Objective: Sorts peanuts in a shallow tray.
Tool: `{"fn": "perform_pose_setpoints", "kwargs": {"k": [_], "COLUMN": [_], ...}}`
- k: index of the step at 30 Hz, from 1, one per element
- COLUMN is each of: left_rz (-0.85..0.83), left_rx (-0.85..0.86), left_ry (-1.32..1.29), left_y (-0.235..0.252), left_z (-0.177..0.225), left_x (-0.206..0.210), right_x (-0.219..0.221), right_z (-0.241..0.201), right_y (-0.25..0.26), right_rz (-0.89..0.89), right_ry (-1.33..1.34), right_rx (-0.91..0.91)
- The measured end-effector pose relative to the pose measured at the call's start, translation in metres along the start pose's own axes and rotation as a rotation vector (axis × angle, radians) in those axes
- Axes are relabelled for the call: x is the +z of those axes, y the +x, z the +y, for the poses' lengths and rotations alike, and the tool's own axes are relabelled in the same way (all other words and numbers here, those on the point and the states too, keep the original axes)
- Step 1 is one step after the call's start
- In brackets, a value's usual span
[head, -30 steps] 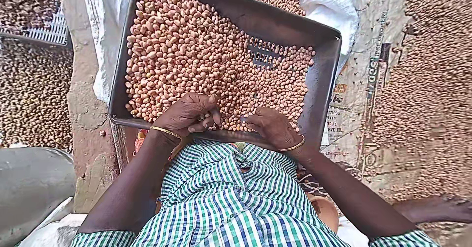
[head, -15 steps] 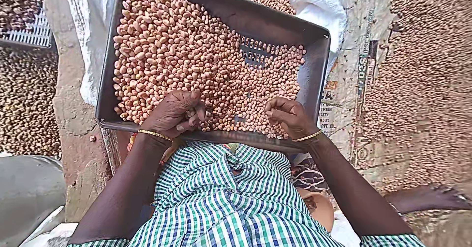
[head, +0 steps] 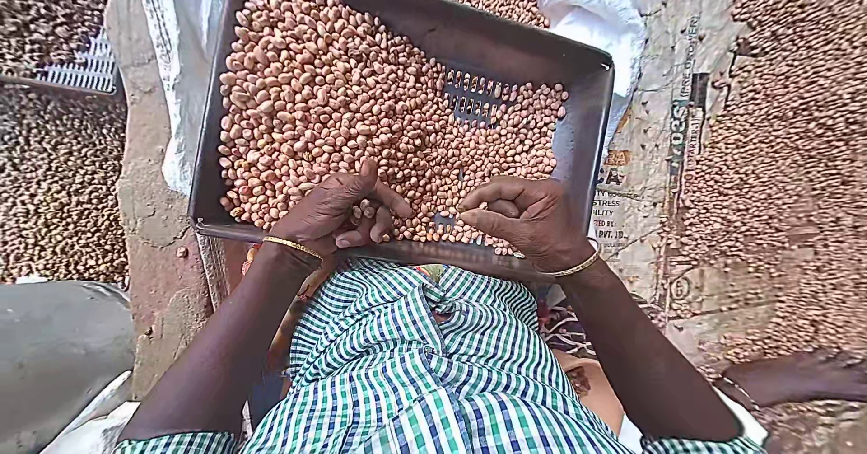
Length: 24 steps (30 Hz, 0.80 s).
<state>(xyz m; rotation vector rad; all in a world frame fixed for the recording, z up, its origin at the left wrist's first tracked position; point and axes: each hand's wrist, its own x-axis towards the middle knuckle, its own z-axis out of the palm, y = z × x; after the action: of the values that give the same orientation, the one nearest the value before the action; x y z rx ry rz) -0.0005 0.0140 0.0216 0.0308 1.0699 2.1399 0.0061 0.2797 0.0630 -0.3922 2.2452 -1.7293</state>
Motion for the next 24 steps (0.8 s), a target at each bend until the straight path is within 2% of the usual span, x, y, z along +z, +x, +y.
{"fn": "perform_pose_setpoints", "kwargs": {"k": [2, 3, 5, 7, 9, 11, 14, 17, 19, 21, 24], "left_rz": [-0.045, -0.061, -0.069, -0.043, -0.010, -0.002, 0.023, 0.072, 0.070, 0.011, -0.022], "left_rx": [-0.127, -0.133, -0.072, 0.011, 0.066, 0.103, 0.134, 0.148, 0.035, -0.084, -0.036], "left_ry": [0.085, 0.096, 0.079, 0.031, -0.017, -0.059, -0.087, -0.109, -0.086, -0.037, -0.034], "left_y": [0.004, 0.005, 0.002, -0.001, 0.000, 0.001, 0.001, 0.000, 0.002, 0.007, 0.007], "left_z": [0.003, 0.004, 0.005, 0.002, 0.000, -0.001, 0.000, 0.001, 0.003, 0.002, 0.001], "left_x": [0.006, 0.005, -0.001, -0.003, -0.002, 0.000, -0.001, -0.002, 0.002, 0.003, 0.001], "right_x": [0.020, 0.023, 0.016, 0.015, 0.022, 0.029, 0.024, 0.019, 0.029, 0.034, 0.010], "right_z": [-0.011, -0.005, 0.017, 0.034, 0.044, 0.054, 0.060, 0.036, 0.008, -0.005, 0.004], "right_y": [0.014, 0.020, 0.032, 0.031, 0.023, 0.019, 0.022, 0.023, 0.022, 0.027, 0.041], "right_rz": [-0.040, -0.018, 0.045, 0.016, -0.023, -0.023, 0.030, 0.139, 0.091, 0.015, -0.053], "right_ry": [0.212, 0.213, 0.011, -0.307, -0.531, -0.645, -0.555, -0.046, 0.109, 0.108, -0.282], "right_rx": [0.086, 0.130, 0.188, 0.208, 0.133, -0.001, -0.023, 0.125, 0.110, 0.094, 0.167]}}
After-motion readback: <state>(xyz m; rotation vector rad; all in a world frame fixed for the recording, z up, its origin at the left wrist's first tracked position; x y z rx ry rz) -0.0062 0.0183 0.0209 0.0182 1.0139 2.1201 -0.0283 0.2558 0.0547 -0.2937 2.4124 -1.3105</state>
